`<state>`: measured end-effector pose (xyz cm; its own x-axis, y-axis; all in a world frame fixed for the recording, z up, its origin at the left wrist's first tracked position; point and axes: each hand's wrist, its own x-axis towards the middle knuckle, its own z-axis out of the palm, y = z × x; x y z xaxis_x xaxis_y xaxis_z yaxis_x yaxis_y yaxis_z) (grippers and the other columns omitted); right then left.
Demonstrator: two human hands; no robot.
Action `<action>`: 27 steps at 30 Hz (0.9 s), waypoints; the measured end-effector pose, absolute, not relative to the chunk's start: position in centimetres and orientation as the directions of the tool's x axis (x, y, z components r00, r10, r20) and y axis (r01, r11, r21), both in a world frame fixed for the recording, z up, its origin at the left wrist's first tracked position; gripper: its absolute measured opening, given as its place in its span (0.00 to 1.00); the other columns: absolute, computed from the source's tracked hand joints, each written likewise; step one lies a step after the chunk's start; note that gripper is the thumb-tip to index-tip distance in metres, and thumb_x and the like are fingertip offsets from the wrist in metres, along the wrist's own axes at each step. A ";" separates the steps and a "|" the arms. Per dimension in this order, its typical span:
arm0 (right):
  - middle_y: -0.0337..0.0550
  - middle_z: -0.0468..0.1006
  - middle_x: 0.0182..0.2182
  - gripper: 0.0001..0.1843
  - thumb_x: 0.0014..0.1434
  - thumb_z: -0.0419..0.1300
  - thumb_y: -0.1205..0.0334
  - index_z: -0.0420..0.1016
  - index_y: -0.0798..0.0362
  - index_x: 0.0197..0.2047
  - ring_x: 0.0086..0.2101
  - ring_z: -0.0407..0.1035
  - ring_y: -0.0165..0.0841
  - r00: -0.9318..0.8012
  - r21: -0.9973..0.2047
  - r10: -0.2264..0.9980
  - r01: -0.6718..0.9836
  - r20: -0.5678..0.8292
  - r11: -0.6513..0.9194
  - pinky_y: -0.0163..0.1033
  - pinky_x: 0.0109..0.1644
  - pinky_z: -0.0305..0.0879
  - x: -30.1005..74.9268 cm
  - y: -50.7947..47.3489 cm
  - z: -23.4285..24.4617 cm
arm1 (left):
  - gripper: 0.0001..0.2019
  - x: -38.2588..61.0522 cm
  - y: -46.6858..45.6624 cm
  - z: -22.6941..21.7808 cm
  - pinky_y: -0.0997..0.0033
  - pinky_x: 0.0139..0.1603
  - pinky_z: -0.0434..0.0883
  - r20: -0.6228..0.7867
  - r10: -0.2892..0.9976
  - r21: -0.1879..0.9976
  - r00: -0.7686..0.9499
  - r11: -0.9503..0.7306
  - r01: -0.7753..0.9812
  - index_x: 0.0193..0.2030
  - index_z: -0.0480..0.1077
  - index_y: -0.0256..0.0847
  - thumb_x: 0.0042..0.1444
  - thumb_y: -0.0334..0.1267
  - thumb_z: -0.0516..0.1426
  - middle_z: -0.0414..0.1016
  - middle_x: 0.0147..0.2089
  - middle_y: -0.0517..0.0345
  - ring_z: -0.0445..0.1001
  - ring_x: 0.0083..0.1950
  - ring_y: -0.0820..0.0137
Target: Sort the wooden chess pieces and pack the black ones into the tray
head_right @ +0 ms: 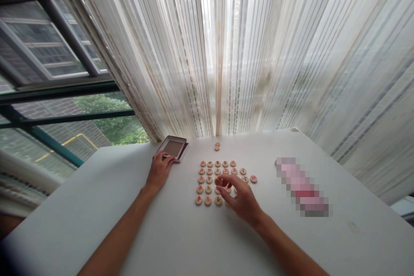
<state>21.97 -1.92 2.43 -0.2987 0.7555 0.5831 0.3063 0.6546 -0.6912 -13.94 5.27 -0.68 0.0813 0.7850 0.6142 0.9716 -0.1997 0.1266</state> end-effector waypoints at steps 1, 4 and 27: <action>0.44 0.81 0.39 0.13 0.63 0.62 0.64 0.73 0.49 0.51 0.34 0.74 0.34 -0.298 -0.690 0.755 0.306 0.585 0.655 0.41 0.39 0.75 22.0 -1.9 2.5 | 0.11 -13.9 5.0 -0.5 0.48 0.66 0.63 0.615 0.783 0.121 0.087 -0.203 0.972 0.49 0.78 0.44 0.63 0.35 0.56 0.69 0.53 0.47 0.63 0.62 0.54; 0.44 0.81 0.39 0.12 0.63 0.62 0.63 0.74 0.49 0.51 0.34 0.75 0.34 -0.293 -0.687 0.753 0.309 0.589 0.658 0.41 0.39 0.75 22.0 -2.0 2.7 | 0.14 -13.1 4.2 -0.1 0.46 0.66 0.63 0.609 0.786 0.102 0.105 -0.209 0.973 0.54 0.75 0.45 0.64 0.35 0.56 0.69 0.57 0.47 0.63 0.63 0.53; 0.42 0.81 0.33 0.11 0.62 0.65 0.60 0.76 0.49 0.48 0.32 0.76 0.33 -0.361 -0.693 0.732 0.258 0.577 0.674 0.37 0.38 0.74 21.5 -2.9 2.7 | 0.14 3.6 -5.8 3.5 0.70 0.40 0.74 0.147 0.984 0.983 0.099 -0.157 0.096 0.45 0.71 0.39 0.62 0.47 0.59 0.80 0.41 0.51 0.78 0.40 0.66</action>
<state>21.52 -2.88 2.71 -0.3614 0.7321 0.5774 0.2576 0.6736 -0.6928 3.62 -5.84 3.55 0.0995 0.9841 0.1472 0.0955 -0.1567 0.9830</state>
